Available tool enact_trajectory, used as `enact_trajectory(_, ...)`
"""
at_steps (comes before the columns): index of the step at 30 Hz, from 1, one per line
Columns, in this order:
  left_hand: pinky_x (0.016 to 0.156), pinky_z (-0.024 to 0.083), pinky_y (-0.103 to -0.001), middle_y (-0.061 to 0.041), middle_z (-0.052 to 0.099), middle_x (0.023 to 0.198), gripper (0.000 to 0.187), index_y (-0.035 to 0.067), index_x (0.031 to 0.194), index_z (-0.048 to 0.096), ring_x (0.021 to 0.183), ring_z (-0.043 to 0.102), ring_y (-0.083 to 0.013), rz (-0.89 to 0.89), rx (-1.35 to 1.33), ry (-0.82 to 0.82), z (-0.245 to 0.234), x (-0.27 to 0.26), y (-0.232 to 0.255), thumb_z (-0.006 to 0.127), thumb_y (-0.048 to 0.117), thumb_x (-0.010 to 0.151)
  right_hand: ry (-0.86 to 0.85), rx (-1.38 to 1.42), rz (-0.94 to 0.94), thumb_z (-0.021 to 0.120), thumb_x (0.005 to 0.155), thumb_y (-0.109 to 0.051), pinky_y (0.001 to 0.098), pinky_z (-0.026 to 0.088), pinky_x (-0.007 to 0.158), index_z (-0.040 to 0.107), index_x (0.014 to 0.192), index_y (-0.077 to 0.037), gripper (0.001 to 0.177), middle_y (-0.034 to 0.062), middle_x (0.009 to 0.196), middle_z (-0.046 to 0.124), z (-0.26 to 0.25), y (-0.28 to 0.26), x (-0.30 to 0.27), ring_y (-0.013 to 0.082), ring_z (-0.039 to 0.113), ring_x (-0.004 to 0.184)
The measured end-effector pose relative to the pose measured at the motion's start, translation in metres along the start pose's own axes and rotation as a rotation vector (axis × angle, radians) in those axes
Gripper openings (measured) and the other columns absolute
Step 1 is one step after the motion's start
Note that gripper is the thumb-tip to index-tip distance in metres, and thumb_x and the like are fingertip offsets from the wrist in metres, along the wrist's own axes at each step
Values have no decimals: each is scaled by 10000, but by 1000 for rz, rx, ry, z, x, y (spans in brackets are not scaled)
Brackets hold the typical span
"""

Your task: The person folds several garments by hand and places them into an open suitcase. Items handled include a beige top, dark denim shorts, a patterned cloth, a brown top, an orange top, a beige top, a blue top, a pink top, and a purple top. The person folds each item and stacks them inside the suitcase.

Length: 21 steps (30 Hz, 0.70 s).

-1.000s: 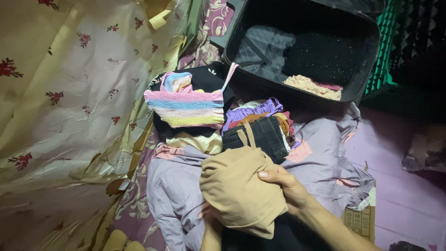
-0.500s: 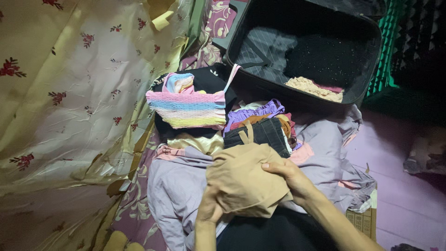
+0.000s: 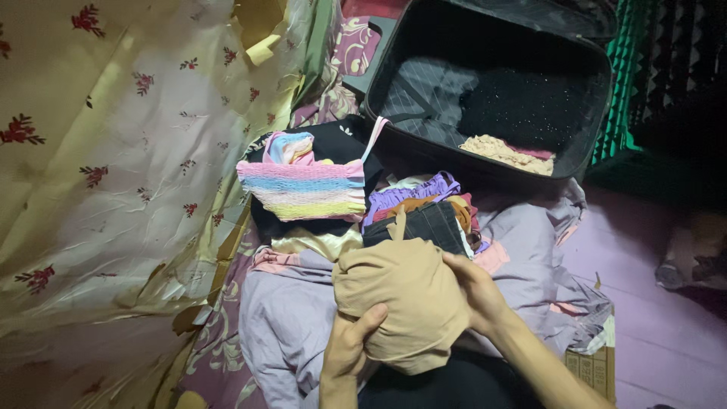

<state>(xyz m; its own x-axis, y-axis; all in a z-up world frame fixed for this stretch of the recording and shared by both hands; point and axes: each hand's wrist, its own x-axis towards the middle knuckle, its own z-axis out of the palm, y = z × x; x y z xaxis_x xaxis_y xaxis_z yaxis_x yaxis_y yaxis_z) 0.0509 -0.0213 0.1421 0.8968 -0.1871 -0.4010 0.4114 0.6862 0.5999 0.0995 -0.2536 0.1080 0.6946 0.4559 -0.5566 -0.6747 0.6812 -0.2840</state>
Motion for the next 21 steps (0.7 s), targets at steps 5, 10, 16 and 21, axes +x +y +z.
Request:
enact_trajectory(5,1139,409,-408,-167,543,1480,789,-20,1524,380,1359,529,-290,-29,49,-7,5,-10,6,724,37,817,97,89,4,485,1050,-353,450,481,1044,514,1376,2,483,156,1284,665,-10,12,29,283,647,1147)
enact_trajectory(10,1158,387,-425,-182,537,1493,839,-34,1531,375,1375,519,-305,-113,72,-99,17,-22,6,734,75,780,-166,62,54,482,1027,-365,432,466,1061,477,1416,8,539,170,1335,636,-8,30,38,283,634,1193)
enact_trajectory(16,1207,344,-397,-172,507,1524,845,-24,1558,335,1417,489,-289,-195,-85,-280,32,-24,4,713,98,813,-136,2,201,508,1015,-398,447,437,1088,449,1438,16,594,188,1393,596,-22,53,23,306,600,1250)
enact_trajectory(21,1177,373,-430,-203,517,1504,783,-54,1543,351,1381,517,-313,-179,19,-175,20,-27,21,703,85,858,-108,-19,254,529,1005,-425,460,412,1111,426,1456,22,643,203,1441,563,-41,56,-2,326,572,1298)
